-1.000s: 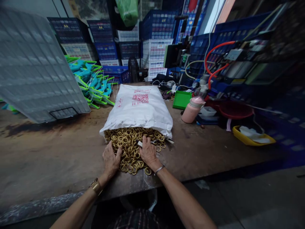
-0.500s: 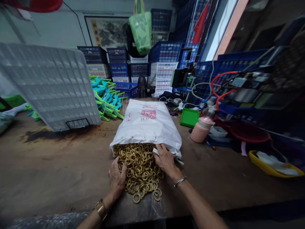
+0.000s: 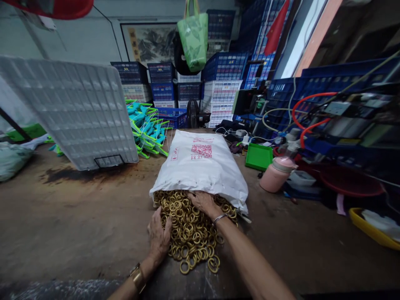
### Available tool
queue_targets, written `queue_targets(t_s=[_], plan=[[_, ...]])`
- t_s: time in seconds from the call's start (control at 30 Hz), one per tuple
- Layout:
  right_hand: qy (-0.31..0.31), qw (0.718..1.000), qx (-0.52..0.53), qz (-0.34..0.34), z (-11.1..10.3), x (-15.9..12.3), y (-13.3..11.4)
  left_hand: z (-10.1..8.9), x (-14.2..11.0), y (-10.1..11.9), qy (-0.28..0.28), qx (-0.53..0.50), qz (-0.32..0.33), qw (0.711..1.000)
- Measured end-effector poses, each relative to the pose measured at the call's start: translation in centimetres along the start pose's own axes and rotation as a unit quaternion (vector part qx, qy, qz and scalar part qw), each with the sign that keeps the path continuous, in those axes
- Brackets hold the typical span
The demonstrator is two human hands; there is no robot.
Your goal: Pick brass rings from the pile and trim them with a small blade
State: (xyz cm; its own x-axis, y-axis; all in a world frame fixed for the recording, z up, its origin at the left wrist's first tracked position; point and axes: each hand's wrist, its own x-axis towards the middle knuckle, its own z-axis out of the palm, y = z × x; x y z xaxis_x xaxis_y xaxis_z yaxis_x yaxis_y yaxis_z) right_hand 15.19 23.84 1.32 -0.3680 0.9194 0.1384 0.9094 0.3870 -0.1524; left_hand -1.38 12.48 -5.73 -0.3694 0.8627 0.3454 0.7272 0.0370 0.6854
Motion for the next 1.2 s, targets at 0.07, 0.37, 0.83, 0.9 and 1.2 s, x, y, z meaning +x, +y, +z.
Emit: queue_targets(t_s=[0.07,0.37,0.83,0.9,1.2], plan=[[-0.009,1.0,0.005,-0.004,0.1,-0.1,-0.3,-0.1,0.0,0.1,0.001,0.001,0.002,1.0],[-0.005,0.996,-0.037,-0.076,-1.4,-2.3,-1.4,-0.5,-0.1,0.4,0.015,-0.027,0.005,1.0],[-0.016,0.992,0.006,-0.123,-1.5,3.1,-3.3,0.0,-0.2,-0.2,0.048,-0.079,0.009,0.996],[-0.052,0.988,0.001,-0.146,-1.3,3.4,-4.0,0.1,-0.1,-0.3,0.048,-0.077,0.001,0.996],[-0.086,0.978,0.016,-0.19,-0.8,1.5,-4.3,0.0,0.0,-0.3,0.056,-0.083,0.016,0.995]])
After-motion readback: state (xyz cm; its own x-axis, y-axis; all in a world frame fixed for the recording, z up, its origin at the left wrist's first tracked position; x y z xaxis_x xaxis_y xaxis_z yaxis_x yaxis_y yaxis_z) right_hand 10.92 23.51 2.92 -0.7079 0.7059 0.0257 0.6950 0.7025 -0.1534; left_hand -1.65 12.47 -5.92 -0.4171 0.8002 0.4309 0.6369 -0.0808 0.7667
